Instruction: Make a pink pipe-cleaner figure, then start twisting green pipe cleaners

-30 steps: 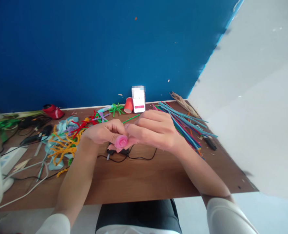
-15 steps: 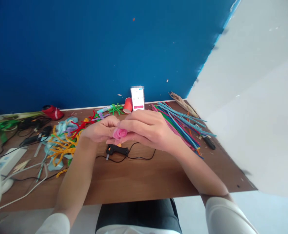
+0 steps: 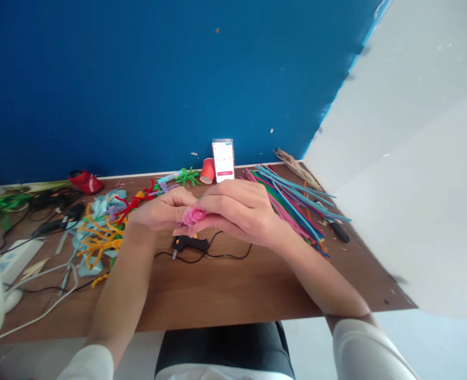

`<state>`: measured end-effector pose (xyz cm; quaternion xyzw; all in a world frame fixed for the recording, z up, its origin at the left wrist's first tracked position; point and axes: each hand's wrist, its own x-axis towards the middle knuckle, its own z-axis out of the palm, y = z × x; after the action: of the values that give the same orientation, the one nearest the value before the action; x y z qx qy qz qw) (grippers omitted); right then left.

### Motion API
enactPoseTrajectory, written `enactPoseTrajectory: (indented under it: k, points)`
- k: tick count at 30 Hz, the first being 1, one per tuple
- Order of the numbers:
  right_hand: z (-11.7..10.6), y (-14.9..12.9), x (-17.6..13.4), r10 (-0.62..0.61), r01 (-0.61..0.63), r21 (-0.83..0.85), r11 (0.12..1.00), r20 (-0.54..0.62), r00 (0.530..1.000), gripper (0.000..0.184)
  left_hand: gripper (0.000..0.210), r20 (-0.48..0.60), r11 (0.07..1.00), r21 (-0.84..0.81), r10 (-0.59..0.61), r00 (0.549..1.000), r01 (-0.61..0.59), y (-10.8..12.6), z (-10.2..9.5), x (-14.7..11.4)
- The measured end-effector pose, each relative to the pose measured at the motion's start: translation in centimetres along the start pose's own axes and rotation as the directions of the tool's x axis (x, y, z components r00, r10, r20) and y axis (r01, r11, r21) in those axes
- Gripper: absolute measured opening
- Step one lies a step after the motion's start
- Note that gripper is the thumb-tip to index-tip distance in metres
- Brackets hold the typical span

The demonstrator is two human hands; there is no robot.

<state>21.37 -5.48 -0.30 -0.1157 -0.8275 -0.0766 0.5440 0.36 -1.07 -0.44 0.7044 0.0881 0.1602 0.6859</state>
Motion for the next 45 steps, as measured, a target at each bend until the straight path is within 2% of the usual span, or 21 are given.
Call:
enactPoseTrajectory:
  k: [5, 13, 17, 25, 29, 32, 35, 39, 45]
  points:
    - [0.1, -0.3, 0.3, -0.033, 0.030, -0.066, 0.997, -0.036, 0.999, 0.014, 0.031, -0.013, 0.999, 0.033, 0.004, 1.000, -0.004, 0.2, 0.0, -0.1]
    - [0.2, -0.3, 0.1, 0.037, -0.036, 0.035, 0.999, -0.040, 0.998, 0.014, 0.037, -0.037, 0.992, 0.126, -0.015, 0.999, 0.019, 0.8, 0.2, -0.2]
    - [0.3, -0.4, 0.2, 0.042, -0.041, 0.019, 0.999, -0.046, 0.998, 0.018, 0.037, -0.028, 0.991, 0.133, -0.012, 1.000, 0.015, 0.8, 0.2, -0.2]
    - [0.3, -0.5, 0.2, 0.050, -0.048, 0.041, 0.998, -0.057, 0.997, 0.021, 0.036, -0.074, 0.987, 0.161, -0.010, 0.997, 0.021, 0.9, 0.3, -0.3]
    - [0.2, -0.2, 0.0, 0.054, -0.051, 0.036, 0.998, -0.067, 0.996, 0.024, 0.035, -0.172, 0.983, 0.183, 0.055, 0.984, -0.023, 0.9, 0.6, -0.3]
    - [0.0, -0.1, 0.1, 0.074, -0.073, 0.031, 0.997, -0.062, 0.995, 0.024, 0.036, -0.201, 0.981, 0.181, 0.112, 0.973, -0.075, 1.0, 0.9, -0.2]
    - [-0.1, -0.2, 0.4, 0.102, -0.099, 0.048, 0.994, -0.048, 0.994, 0.018, 0.036, -0.237, 0.974, 0.188, 0.173, 0.956, -0.129, 1.4, 1.2, -0.1]
    - [-0.1, -0.3, 0.6, 0.110, -0.108, 0.068, 0.992, -0.026, 0.994, 0.010, 0.024, -0.338, 0.965, 0.232, 0.196, 0.920, -0.121, 2.2, 1.9, 0.1]
    - [-0.2, 0.0, 0.3, 0.066, -0.065, 0.035, 0.997, -0.012, 0.998, 0.013, 0.020, -0.335, 0.947, 0.300, 0.215, 0.918, -0.112, 2.6, 2.5, 0.0]
